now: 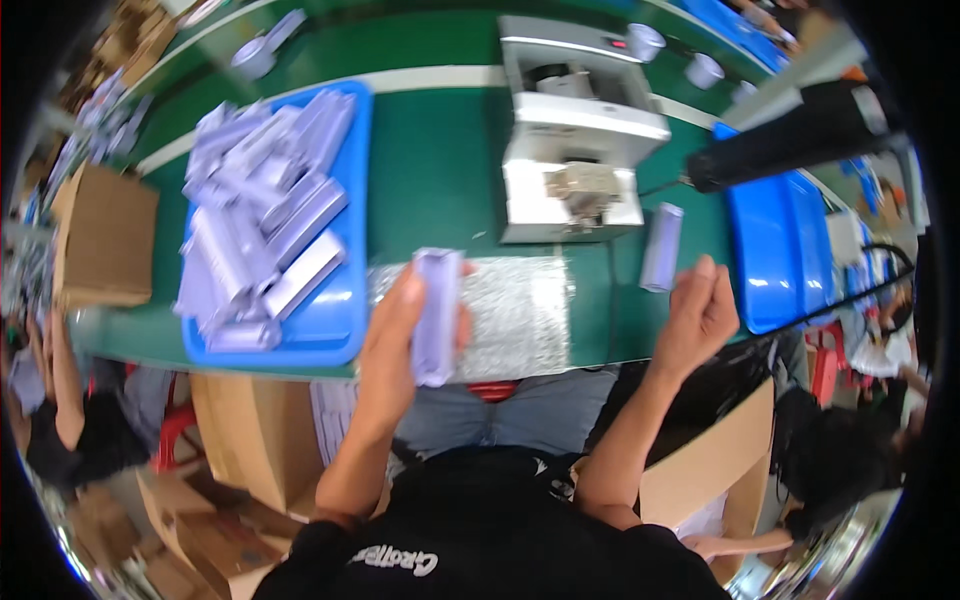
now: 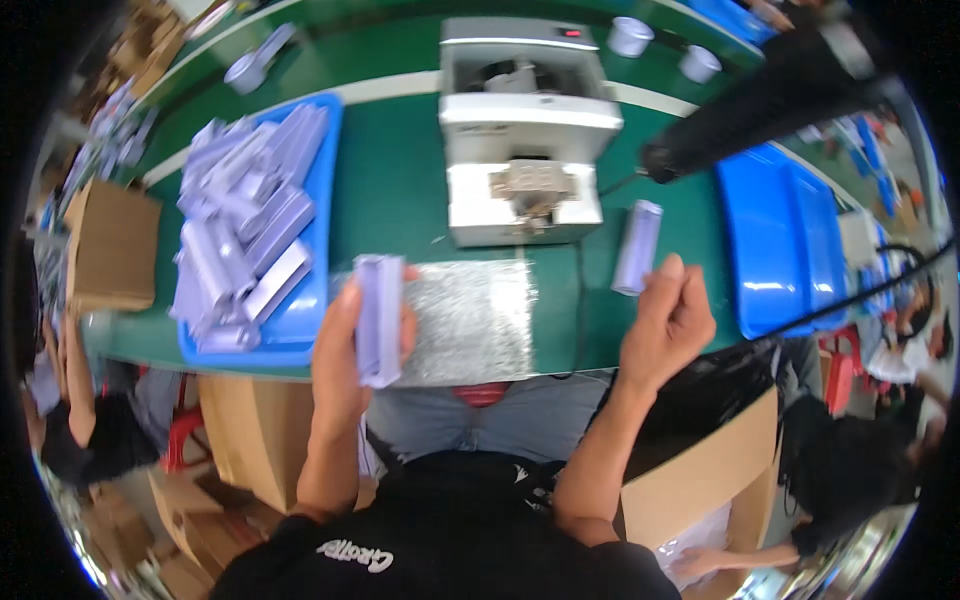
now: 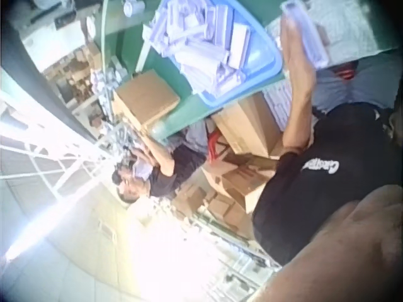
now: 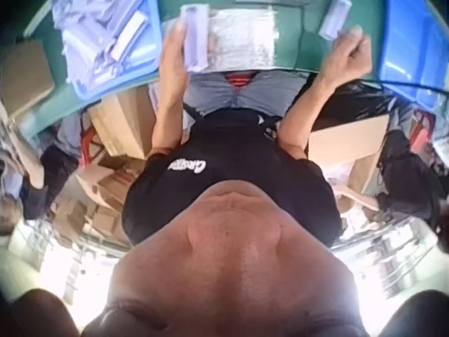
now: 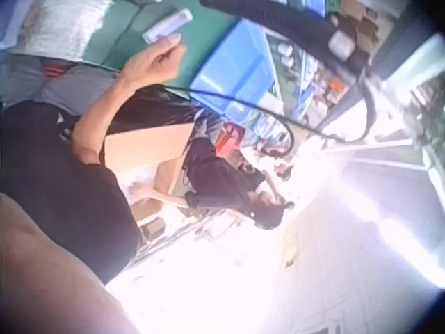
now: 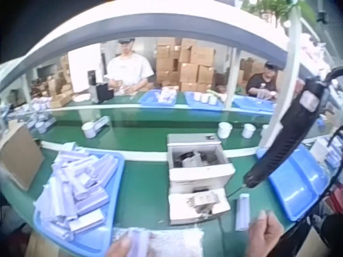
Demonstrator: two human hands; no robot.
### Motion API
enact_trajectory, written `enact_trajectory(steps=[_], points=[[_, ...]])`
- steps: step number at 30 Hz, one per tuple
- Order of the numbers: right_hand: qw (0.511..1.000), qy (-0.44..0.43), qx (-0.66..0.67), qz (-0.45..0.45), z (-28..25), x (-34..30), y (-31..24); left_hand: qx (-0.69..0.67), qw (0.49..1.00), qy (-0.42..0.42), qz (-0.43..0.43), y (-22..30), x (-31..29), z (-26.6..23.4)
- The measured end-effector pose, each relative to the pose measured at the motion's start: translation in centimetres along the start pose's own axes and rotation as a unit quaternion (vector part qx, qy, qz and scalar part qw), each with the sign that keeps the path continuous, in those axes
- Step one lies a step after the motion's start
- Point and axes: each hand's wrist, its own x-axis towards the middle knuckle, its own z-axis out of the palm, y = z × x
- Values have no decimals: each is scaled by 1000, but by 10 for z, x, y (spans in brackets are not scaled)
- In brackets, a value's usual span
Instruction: Assembling portable fans by placing motors into plastic casings and using a power tool to screw them together on an assembly line.
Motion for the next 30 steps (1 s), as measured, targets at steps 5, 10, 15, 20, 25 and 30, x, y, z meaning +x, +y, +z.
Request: enact_trajectory(steps=[5,10,15,20,25,30], points=[[946,-308,100,12,23,-42,-56,-79,997,-21,13,1,12,12],[848,-427,253,184,56,-73,-82,-14,999,22,27,-7,6,25],[775,-458,361,245,69,-78,-67,102,982,50,149,-20,7,14],[775,-464,393,171,72,-53,-38,97,983,32,150,-40,14,-6],[849,-441,284,66,64,-50,-22,134,979,37,151,-60,18,-6],[855,-419,304,29,68,-57,-24,111,981,72,144,-54,24,-13]])
